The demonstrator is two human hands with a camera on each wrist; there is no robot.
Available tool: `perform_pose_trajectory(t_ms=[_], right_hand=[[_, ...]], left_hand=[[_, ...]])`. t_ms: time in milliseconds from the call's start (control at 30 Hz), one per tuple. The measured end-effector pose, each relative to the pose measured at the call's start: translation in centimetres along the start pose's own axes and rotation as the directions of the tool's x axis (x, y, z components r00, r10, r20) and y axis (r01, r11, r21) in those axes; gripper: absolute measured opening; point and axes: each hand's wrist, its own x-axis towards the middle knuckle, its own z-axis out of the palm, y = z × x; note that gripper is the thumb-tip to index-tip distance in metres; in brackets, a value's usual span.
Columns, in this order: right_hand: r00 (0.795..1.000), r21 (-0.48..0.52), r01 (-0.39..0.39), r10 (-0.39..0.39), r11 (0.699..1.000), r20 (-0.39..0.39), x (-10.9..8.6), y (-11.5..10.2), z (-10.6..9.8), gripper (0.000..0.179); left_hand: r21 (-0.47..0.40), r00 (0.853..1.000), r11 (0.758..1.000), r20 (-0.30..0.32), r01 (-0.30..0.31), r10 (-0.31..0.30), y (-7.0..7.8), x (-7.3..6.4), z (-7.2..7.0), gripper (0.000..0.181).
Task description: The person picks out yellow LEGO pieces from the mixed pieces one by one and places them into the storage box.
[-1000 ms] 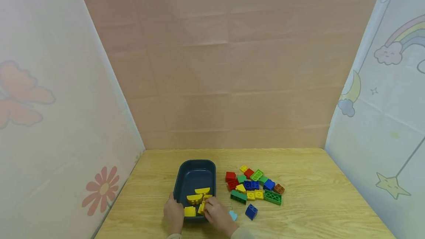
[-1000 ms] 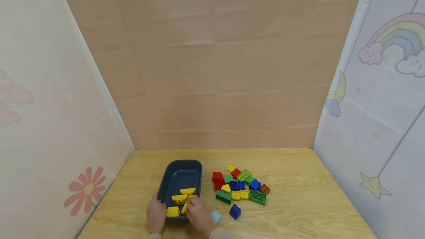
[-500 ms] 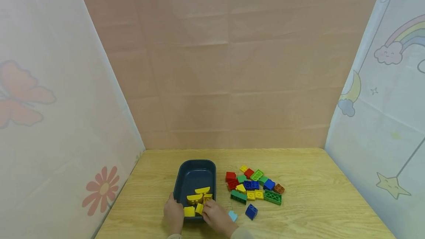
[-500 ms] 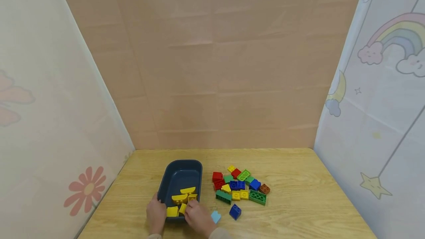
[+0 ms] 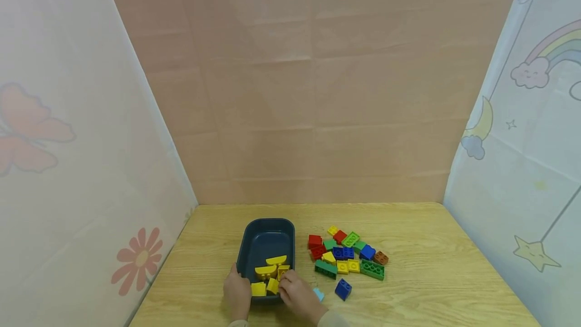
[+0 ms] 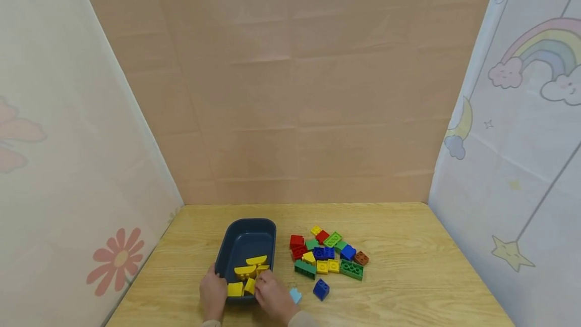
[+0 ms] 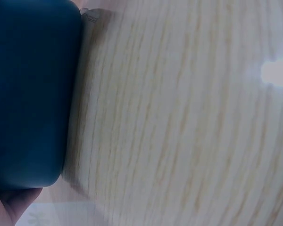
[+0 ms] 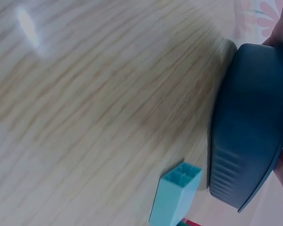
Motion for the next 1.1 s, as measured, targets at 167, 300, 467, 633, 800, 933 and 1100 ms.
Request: perform_pose_trajectory(t_ms=[167,300,467,633,800,933,1100], right_hand=[[0.998,-0.022,0.017,-0.019,1.0,-0.062,-0.3,0.7,0.0,0.009],[0.99,-0.049,0.033,-0.039,0.998,-0.134,-0.4,1.4,-0.2,0.015],[0.964,-0.18,-0.028,-0.021,0.983,-0.264,-0.6,2.3,-0.8,0.018],[0.94,-0.245,-0.208,0.125,0.947,-0.319,-1.1,3.4,-1.6,0.012],[0.917,-0.242,-0.327,0.245,0.913,-0.316,-1.7,4.7,-2.6,0.009],[0.903,-0.24,-0.39,0.318,0.889,-0.29,-2.2,5.5,-3.3,0.006],[0.894,-0.303,-0.435,0.367,0.848,-0.259,-2.9,6.3,-4.3,0.005]], left_hand=[[0.005,1.0,1.0,0.01,0.001,-0.001,0.1,0.0,-0.3,0.048],[-0.006,1.0,1.0,0.01,0.005,-0.005,0.1,0.0,-0.3,0.048],[-0.014,1.0,1.0,0.015,0.026,-0.026,-0.1,0.1,0.0,0.048],[-0.014,0.999,1.0,0.021,0.026,-0.026,-0.1,0.1,0.0,0.049],[-0.008,1.0,1.0,0.024,0.015,-0.015,-0.1,0.0,-0.1,0.049],[-0.001,1.0,1.0,0.017,0.017,-0.017,-0.1,0.1,-0.1,0.047],[0.0,1.0,1.0,0.012,0.012,-0.012,0.0,0.1,-0.1,0.047]])
